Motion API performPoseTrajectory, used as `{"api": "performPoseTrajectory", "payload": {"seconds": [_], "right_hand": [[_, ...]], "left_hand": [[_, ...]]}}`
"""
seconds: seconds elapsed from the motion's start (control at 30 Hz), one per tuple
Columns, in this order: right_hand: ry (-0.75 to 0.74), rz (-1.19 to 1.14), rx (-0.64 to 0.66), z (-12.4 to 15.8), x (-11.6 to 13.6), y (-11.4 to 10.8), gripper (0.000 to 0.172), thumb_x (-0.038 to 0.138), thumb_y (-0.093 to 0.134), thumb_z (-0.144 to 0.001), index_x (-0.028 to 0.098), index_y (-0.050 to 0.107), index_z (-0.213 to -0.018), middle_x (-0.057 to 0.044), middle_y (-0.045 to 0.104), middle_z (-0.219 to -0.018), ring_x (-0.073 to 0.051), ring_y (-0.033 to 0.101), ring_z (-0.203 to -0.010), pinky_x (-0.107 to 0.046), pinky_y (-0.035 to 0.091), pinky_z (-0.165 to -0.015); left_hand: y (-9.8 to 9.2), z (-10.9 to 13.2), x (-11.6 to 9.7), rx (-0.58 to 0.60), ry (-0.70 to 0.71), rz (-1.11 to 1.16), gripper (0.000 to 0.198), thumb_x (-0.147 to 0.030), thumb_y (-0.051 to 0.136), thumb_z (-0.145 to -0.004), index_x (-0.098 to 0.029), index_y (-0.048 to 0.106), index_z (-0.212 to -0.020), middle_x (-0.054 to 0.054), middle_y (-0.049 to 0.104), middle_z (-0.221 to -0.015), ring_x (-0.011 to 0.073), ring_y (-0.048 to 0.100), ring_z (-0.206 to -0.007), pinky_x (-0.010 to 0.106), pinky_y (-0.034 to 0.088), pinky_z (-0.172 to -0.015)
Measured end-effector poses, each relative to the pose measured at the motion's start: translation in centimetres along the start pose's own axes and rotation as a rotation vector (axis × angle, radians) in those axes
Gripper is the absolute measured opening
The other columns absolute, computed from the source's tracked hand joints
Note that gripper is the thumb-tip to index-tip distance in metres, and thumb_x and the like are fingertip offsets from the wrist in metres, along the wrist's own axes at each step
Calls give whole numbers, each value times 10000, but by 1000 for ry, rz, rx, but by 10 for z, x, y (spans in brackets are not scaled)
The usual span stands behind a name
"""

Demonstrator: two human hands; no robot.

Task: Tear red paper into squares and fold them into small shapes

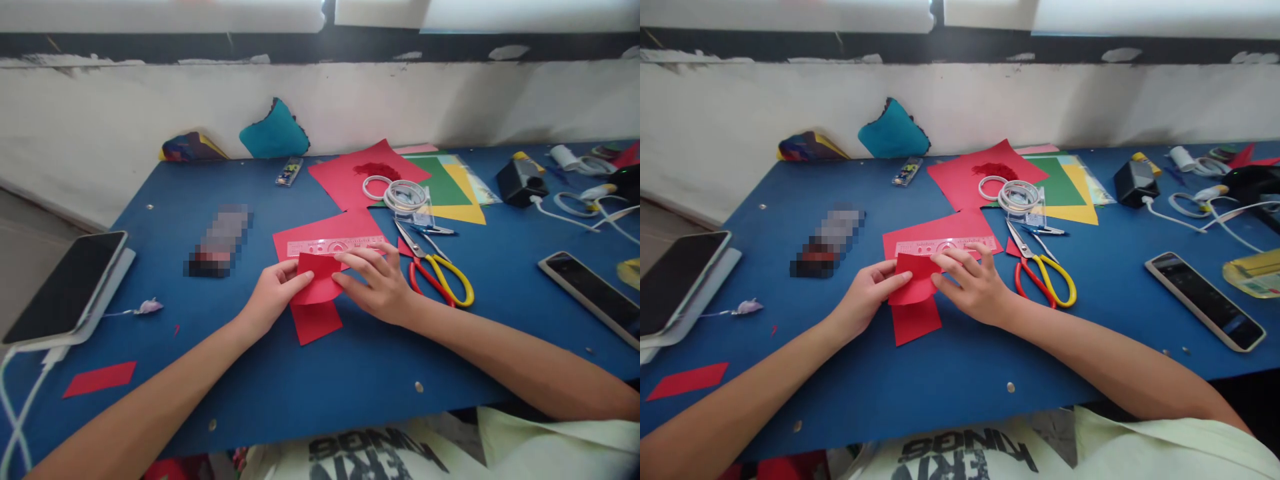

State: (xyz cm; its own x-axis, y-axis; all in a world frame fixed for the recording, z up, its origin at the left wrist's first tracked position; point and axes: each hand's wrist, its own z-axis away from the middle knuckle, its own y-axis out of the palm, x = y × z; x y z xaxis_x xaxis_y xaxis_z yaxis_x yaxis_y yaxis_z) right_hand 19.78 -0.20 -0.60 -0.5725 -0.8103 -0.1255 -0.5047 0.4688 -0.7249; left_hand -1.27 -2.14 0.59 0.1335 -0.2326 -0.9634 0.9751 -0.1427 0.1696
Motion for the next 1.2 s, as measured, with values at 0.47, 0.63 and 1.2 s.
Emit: {"api": "performPoseTrajectory", "payload": {"seconds": [0.47,0.63,1.2], "right_hand": [[182,-419,23,-13,23,-11,106,194,569,-864,263,601,-937,-55,616,-1172,-220,567,-1088,-463,409,-963],[592,-762,28,-21,25,-15,30,232,565,-870,204,578,-873,-97,589,-1149,-199,561,-1116,-372,476,-936],[804,-896,146,-15,18,-10,257,306,653,-818,210,597,-1050,-12,675,-878,-149,642,-823,-266,508,-725]], "left_hand": [[14,20,-10,-50,-46,174,374,-387,690,-744,-139,673,-1023,113,721,-1015,268,684,-902,384,549,-801],[11,17,-7,29,-59,153,402,-426,721,-711,-127,695,-978,120,723,-999,279,678,-918,372,560,-781],[12,19,-5,103,-27,-152,310,-418,713,-722,-187,706,-929,56,749,-862,227,716,-718,339,580,-716]]}}
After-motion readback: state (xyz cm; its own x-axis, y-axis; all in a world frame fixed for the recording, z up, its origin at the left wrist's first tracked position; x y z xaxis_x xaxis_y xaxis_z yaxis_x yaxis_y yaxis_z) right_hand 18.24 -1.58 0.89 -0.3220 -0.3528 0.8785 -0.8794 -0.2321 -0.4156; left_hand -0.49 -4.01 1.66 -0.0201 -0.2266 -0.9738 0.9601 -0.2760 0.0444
